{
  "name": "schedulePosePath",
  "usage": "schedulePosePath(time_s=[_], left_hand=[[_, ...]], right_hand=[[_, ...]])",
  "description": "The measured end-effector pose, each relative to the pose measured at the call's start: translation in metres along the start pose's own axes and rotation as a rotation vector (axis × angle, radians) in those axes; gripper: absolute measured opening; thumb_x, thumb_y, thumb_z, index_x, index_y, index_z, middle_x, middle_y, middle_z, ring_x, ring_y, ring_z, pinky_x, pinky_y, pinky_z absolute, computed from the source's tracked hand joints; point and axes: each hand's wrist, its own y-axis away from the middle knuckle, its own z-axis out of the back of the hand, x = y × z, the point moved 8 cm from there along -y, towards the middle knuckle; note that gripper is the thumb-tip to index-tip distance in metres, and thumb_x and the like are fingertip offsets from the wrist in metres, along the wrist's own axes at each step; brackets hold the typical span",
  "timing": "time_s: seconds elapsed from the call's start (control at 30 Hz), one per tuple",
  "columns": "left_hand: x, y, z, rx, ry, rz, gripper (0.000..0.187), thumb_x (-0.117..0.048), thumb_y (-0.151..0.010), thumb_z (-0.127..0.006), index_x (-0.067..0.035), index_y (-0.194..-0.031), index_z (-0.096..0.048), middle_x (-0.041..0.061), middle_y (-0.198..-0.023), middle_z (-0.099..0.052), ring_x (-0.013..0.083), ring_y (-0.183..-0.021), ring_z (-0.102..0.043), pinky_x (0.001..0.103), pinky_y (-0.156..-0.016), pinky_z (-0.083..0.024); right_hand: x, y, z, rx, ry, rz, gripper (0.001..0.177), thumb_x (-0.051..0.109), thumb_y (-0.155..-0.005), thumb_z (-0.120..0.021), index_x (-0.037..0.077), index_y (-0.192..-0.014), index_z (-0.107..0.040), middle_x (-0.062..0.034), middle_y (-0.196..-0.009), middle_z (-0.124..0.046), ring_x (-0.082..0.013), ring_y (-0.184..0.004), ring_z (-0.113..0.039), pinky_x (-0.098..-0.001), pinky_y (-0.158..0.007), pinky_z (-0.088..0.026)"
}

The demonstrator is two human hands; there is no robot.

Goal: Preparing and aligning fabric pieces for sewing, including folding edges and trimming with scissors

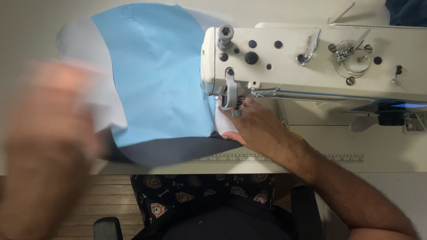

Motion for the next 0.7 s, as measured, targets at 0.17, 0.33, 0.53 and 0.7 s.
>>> schedulePosePath(time_s=[0.17,0.33,0.53,0.7], left_hand=[[-0.119,-0.026,-0.062,0.301,0.455,-0.782,0.031,-0.017,-0.106,-0.044,0.002,-0.116,-0.066,0.023,-0.127,-0.065,0.0377,-0.124,-0.058,0.049,-0.118,-0.038],[-0.109,-0.035,-0.118,0.252,0.272,-0.843,0.070,-0.063,-0.104,-0.039,0.000,-0.113,-0.068,0.014,-0.110,-0.065,0.0294,-0.120,-0.061,0.044,-0.125,-0.029],[-0.097,-0.039,-0.111,0.277,0.361,-0.848,0.072,-0.067,-0.101,-0.043,-0.002,-0.096,-0.074,0.010,-0.100,-0.061,0.0257,-0.114,-0.060,0.045,-0.122,-0.032],[-0.093,-0.045,-0.102,0.278,0.491,-0.852,0.071,-0.067,-0.099,-0.048,-0.003,-0.102,-0.077,0.013,-0.107,-0.063,0.0297,-0.121,-0.059,0.049,-0.123,-0.030]], right_hand=[[0.012,-0.006,-0.003,0.191,0.157,-0.033,0.085,0.062,-0.088,-0.072,0.011,-0.152,-0.048,-0.0106,-0.080,-0.072,-0.0320,-0.089,-0.060,-0.0443,-0.066,-0.056],[0.016,-0.008,0.015,0.113,0.015,0.020,0.060,0.056,-0.094,-0.066,0.008,-0.130,-0.065,-0.0195,-0.083,-0.071,-0.0354,-0.100,-0.068,-0.0469,-0.094,-0.056],[0.010,-0.014,0.023,0.238,0.034,0.004,0.051,0.052,-0.093,-0.068,0.010,-0.121,-0.074,-0.0154,-0.080,-0.073,-0.0324,-0.098,-0.070,-0.0443,-0.090,-0.056],[0.014,-0.025,0.042,0.298,0.009,-0.044,0.052,0.056,-0.092,-0.068,0.007,-0.107,-0.077,-0.0150,-0.080,-0.072,-0.0315,-0.095,-0.069,-0.0430,-0.087,-0.057]])
